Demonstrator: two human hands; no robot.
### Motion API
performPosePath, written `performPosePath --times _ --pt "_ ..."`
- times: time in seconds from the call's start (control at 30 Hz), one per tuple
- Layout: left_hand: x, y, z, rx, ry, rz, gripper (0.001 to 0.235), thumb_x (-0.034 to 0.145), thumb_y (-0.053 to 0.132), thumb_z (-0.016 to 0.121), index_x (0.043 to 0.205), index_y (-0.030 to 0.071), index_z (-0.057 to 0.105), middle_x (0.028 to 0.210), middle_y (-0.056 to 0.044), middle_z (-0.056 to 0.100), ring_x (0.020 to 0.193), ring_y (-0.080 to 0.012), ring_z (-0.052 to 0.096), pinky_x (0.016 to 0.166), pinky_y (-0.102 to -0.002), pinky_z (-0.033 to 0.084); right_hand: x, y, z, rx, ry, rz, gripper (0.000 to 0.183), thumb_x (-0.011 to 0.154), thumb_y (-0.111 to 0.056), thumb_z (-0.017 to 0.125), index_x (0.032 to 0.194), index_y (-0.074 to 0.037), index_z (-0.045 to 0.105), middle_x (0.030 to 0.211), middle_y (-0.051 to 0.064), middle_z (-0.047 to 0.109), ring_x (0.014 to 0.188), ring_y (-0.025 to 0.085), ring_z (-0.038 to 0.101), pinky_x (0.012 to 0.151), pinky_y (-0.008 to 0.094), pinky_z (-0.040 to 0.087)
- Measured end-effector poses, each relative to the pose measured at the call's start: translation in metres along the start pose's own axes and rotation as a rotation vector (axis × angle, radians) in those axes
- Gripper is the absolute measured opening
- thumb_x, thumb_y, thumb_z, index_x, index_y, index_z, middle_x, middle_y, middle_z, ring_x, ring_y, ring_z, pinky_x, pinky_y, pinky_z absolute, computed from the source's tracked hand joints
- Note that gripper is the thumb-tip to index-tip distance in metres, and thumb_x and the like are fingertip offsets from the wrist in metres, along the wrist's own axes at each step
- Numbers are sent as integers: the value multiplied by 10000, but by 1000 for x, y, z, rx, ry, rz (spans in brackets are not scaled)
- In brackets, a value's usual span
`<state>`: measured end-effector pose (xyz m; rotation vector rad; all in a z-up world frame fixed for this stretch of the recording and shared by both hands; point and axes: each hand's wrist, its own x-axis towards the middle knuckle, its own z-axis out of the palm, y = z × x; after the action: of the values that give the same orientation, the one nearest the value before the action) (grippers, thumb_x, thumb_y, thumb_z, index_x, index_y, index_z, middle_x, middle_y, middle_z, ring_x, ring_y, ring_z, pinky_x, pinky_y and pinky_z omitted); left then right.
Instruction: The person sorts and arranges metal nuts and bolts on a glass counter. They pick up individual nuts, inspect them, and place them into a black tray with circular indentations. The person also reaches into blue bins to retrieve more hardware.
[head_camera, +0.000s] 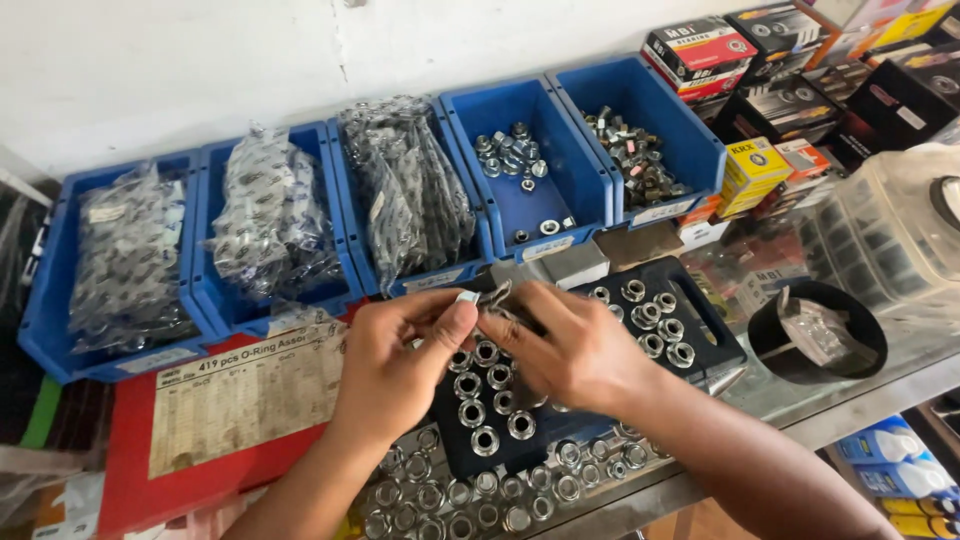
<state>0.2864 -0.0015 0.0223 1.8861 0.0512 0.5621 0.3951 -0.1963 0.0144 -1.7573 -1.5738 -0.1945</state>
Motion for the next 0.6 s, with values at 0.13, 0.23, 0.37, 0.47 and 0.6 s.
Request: performPosePath --times 0.13,0.23,0.37,0.47,0.6 --pt "1 11 -7 -212 -88 -104 298 966 203 758 1161 -21 791 831 -95 739 653 -130 569 545 -266 430 1 -3 -4 -144 11 -61 459 838 -8 707 1284 -91 638 1043 174 642 759 271 653 610 346 519" --pt "0 29 -12 26 -68 309 295 941 162 765 1184 -3 736 926 -60 752 781 -113 704 650 -250 556 -12 3 3 439 -49 243 502 857 26 705 1338 -102 644 1002 135 652 779 203 623 646 316 508" --pt "-3 39 -13 202 -40 568 344 896 134 810 1199 5 712 988 -88 740 837 -154 734 682 -280 588 -22 14 3 1591 -117 550 385 953 64 655 1334 39 708 838 91 673 699 155 590 617 294 448" --pt "-1 36 -13 58 -82 444 352 898 159 806 1204 11 713 959 -66 742 803 -119 732 670 -264 581 -16 -2 -17 1200 -91 389 464 907 -6 679 1371 10 675 874 65 679 747 135 586 662 284 432" --pt "-5 38 -8 -5 -76 363 343 901 173 810 1193 11 729 902 -60 716 712 -111 656 628 -262 515 -12 -9 -18 880 -11 345 346 990 -41 633 1315 15 738 857 99 711 736 131 589 632 297 442"
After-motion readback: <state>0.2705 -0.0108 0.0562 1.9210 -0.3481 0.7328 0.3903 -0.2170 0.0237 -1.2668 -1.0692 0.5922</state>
